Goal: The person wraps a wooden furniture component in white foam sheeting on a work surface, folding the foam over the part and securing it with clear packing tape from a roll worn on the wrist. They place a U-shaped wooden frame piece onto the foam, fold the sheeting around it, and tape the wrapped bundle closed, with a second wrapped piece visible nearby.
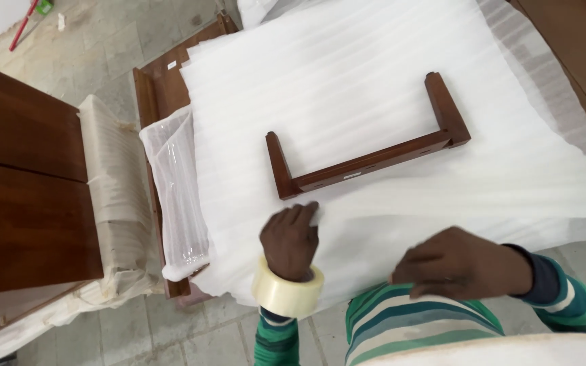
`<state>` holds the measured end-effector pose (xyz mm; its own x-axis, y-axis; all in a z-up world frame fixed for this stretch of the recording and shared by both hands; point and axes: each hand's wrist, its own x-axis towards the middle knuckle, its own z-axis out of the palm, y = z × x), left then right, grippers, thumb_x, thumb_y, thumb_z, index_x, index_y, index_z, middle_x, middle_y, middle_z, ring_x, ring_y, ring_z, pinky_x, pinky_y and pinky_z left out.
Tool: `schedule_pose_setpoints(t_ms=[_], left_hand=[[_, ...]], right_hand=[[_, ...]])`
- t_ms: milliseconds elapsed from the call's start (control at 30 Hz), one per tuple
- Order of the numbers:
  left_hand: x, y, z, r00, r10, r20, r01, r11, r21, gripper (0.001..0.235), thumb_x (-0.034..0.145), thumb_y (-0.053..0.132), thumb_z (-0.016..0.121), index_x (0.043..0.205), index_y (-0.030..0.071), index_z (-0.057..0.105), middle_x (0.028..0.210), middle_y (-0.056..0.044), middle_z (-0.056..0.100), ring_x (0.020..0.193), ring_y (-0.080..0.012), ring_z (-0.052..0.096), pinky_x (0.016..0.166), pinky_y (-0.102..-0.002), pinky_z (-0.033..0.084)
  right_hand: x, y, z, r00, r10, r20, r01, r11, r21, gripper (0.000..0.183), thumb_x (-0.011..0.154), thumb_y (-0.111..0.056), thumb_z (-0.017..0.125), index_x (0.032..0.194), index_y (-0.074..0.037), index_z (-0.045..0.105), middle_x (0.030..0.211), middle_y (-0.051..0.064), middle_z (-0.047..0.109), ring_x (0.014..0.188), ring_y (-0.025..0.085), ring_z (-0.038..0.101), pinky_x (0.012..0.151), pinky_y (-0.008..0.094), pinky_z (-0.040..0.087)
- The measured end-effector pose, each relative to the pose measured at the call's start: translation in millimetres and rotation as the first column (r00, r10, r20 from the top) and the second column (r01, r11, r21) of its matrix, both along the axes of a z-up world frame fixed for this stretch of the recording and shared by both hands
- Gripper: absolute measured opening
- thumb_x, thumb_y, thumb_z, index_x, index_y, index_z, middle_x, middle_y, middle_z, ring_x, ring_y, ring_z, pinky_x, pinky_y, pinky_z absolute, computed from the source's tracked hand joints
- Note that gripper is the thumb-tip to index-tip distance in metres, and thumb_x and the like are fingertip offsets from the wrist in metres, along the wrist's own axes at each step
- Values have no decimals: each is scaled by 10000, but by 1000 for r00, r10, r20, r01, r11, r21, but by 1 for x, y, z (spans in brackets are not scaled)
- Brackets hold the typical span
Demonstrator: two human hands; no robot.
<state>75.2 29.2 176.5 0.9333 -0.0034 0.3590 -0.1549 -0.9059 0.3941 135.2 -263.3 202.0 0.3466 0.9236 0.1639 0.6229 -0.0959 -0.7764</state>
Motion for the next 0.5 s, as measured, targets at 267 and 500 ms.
schedule_pose_setpoints(t_ms=[267,500], left_hand=[[75,20,35,947,-42,319,-1,991,133,314,779,16,757,1079,107,738,905,-53,716,853,-255,700,819,-381,566],[196,67,-17,980,86,178,-123,970,208,181,916,291,787,930,112,760,815,-44,740,795,-240,682,1025,-453,465]], right_hand=[[16,21,-31,976,182,-117,-190,980,-60,296,941,-250,745,1194,-96,751,1035,68,775,849,238,742,721,354,599],[122,9,-106,600,-564,567,505,817,278,308,967,-283,696,1258,-184,711,1331,36,681,1343,268,569,1175,485,415]])
